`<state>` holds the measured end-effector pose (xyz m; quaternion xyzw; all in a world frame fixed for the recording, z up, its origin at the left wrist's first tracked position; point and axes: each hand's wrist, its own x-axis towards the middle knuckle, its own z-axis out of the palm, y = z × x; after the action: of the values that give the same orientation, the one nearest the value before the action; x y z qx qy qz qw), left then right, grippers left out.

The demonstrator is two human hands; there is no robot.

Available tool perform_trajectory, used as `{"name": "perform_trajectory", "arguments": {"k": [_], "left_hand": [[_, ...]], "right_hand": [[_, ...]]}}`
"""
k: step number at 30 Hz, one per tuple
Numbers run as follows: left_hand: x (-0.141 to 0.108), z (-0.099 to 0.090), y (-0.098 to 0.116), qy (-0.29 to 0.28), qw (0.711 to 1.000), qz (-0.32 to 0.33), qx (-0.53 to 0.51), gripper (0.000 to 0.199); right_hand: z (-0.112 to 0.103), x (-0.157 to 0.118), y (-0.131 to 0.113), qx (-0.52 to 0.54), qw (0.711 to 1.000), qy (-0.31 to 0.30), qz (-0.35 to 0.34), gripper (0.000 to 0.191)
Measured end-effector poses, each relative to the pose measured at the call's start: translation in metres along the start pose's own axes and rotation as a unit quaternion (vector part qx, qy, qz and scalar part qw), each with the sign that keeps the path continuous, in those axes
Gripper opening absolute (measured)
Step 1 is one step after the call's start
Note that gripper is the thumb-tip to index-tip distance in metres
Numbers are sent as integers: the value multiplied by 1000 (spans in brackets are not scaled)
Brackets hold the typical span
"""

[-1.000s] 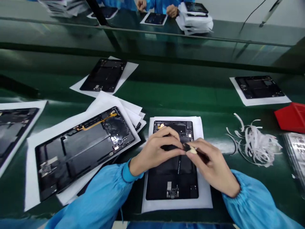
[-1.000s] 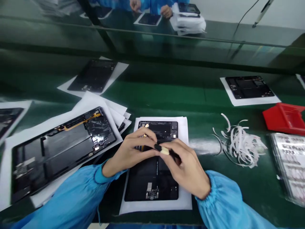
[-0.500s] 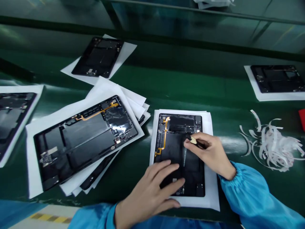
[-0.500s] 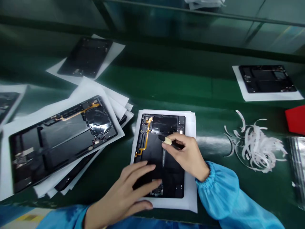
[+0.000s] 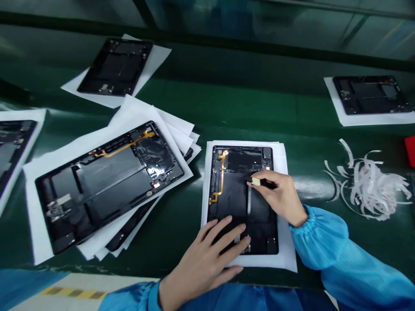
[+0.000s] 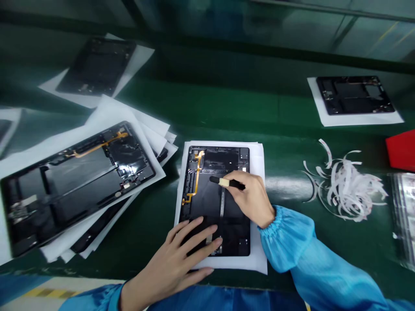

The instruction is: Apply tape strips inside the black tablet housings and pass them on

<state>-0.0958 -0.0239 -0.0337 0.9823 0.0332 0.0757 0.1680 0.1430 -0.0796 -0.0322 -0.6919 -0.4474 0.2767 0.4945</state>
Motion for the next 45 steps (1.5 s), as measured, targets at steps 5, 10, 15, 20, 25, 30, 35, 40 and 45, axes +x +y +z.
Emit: {"name": "perform_trajectory", "arguments": {"k": [5,10,15,20,25,30,35,40,45], "left_hand": [[1,4,2,19,999,-3,-27,43],[0,6,2,5,1000,-2,-26,42],[-1,8,3,5,1000,0,-21,41],[4,2,2,-2,1000,8,-4,42],[9,-3,0,-27,999,32,34,44],[5,6,1,-16,1000,17,5,46],[6,7,2,-19,1000,16,5,45],[7,5,2,-14,1000,18,5,45],[5,6,1,-11,1000,14,2,45]], "right_hand": [[2,3,2,-10,999,7,-50,18],[3,5,2,-17,999,10,-49,21],[3,4,2,-19,999,6,-49,25],[4,4,1,-21,998,8,-55,24],[5,5,0,-29,998,10,-52,27],[5,6,0,-32,998,8,-53,28],[6,4,1,-35,998,16,-56,23],[9,3,2,-54,997,28,-43,24],[9,2,1,-59,997,34,-37,23]]}}
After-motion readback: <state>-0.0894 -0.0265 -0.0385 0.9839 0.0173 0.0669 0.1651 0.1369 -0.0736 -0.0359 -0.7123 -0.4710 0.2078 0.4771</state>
